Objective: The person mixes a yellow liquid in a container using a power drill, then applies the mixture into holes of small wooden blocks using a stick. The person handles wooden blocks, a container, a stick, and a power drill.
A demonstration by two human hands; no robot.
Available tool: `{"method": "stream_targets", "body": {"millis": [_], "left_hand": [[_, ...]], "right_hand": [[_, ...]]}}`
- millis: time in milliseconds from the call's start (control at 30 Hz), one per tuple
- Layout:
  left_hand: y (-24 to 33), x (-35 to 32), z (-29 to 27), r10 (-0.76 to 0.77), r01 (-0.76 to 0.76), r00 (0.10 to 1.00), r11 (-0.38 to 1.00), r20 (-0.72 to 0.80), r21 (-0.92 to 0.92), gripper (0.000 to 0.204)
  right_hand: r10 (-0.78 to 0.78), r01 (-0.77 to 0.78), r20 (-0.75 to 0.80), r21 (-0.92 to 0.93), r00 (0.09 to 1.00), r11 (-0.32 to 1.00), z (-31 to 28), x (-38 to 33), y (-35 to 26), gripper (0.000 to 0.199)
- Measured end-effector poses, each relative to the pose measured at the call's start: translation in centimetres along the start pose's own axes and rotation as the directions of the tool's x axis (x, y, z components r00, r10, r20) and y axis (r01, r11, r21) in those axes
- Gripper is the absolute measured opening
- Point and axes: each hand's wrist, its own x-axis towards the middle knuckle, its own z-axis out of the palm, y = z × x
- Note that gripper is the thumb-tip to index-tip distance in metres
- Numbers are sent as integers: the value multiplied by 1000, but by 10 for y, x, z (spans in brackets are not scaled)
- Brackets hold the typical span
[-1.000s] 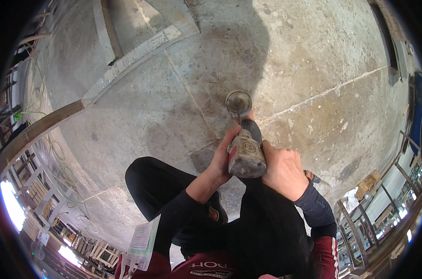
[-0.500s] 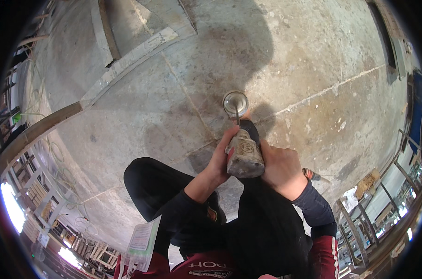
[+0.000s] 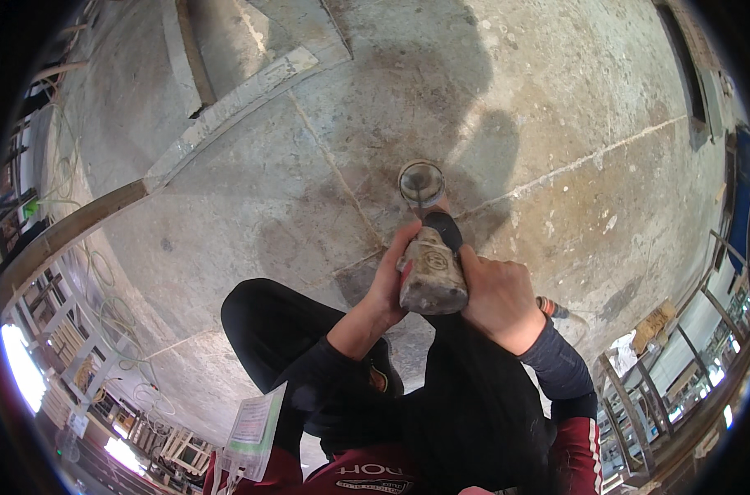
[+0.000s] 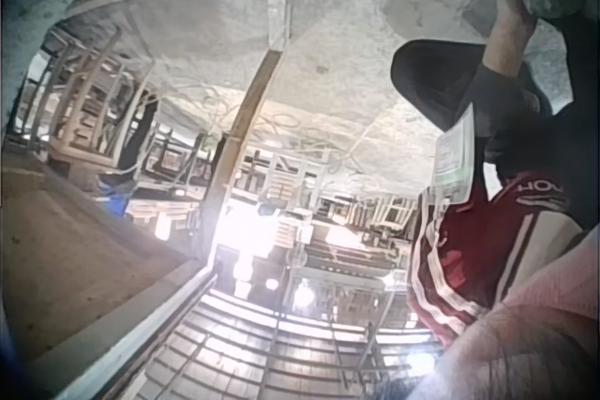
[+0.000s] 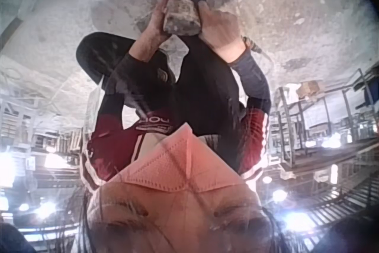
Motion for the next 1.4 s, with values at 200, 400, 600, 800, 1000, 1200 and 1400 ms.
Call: {"method": "stream_targets", "body": {"millis": [200,400,600,800,1000,1200,1400], "left_hand": [[1,-1,11,37,-40,997,998,-70,-49,49],[-2,0,4,38,-42,996,998,-80,-52,50],[-5,-3,12,-16,10,996,998,-89,-68,49],[-2,-2,12,20,-26,996,997,-93,-70,47],[-7,2,2,-15,8,996,997,-87,-79,47],[-3,0,9,-3,-5,995,997,-103,-80,47],[-1,-1,9,43,-48,997,996,-64,-79,47]], "right_hand": [[-4,3,-47,-14,999,1000,3,0,-3,23],[17,-17,21,-9,1000,1000,2,-1,-5,20],[32,-30,35,-44,999,999,1,-7,-5,20],[-19,20,21,-32,1000,999,-4,-5,-5,17],[2,0,50,-33,999,999,-4,-6,-2,16],[-2,2,0,-50,1000,999,-1,-5,-2,15],[1,-1,-4,-55,1000,998,1,0,-5,16]]}}
